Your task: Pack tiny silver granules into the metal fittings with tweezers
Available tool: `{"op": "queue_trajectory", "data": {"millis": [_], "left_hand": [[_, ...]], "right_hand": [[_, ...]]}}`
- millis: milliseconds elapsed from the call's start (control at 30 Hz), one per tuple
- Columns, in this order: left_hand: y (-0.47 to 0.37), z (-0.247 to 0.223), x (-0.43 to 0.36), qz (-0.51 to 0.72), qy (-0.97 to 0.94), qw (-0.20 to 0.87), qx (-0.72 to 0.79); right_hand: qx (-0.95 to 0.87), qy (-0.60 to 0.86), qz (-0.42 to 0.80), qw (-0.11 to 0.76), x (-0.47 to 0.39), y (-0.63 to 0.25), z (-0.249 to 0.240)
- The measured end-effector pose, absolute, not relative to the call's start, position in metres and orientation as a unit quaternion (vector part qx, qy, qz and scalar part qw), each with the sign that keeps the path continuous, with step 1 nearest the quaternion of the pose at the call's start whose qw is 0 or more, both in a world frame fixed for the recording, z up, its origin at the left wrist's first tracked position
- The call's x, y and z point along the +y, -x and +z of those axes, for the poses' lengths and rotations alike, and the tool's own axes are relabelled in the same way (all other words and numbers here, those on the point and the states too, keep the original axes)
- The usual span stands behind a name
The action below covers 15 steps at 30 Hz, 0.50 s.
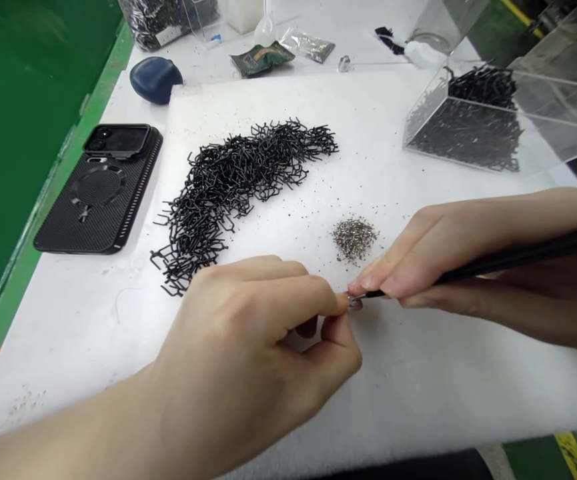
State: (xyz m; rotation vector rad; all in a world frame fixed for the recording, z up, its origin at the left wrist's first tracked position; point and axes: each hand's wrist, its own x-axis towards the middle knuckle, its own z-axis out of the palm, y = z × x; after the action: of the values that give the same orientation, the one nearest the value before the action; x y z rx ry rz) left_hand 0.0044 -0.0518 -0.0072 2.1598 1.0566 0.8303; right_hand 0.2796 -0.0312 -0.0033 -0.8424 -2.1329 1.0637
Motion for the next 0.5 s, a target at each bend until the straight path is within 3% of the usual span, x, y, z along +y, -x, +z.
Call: {"op": "queue_trajectory", "data": {"millis": [500], "left_hand": [[-0.0017, -0.0037, -0.0524, 0.27, -0.821, 0.297, 0.407]], "right_hand": [[-0.829, 0.31, 0.364, 0.29, -0.0325, -0.2812, -0.0051]]}}
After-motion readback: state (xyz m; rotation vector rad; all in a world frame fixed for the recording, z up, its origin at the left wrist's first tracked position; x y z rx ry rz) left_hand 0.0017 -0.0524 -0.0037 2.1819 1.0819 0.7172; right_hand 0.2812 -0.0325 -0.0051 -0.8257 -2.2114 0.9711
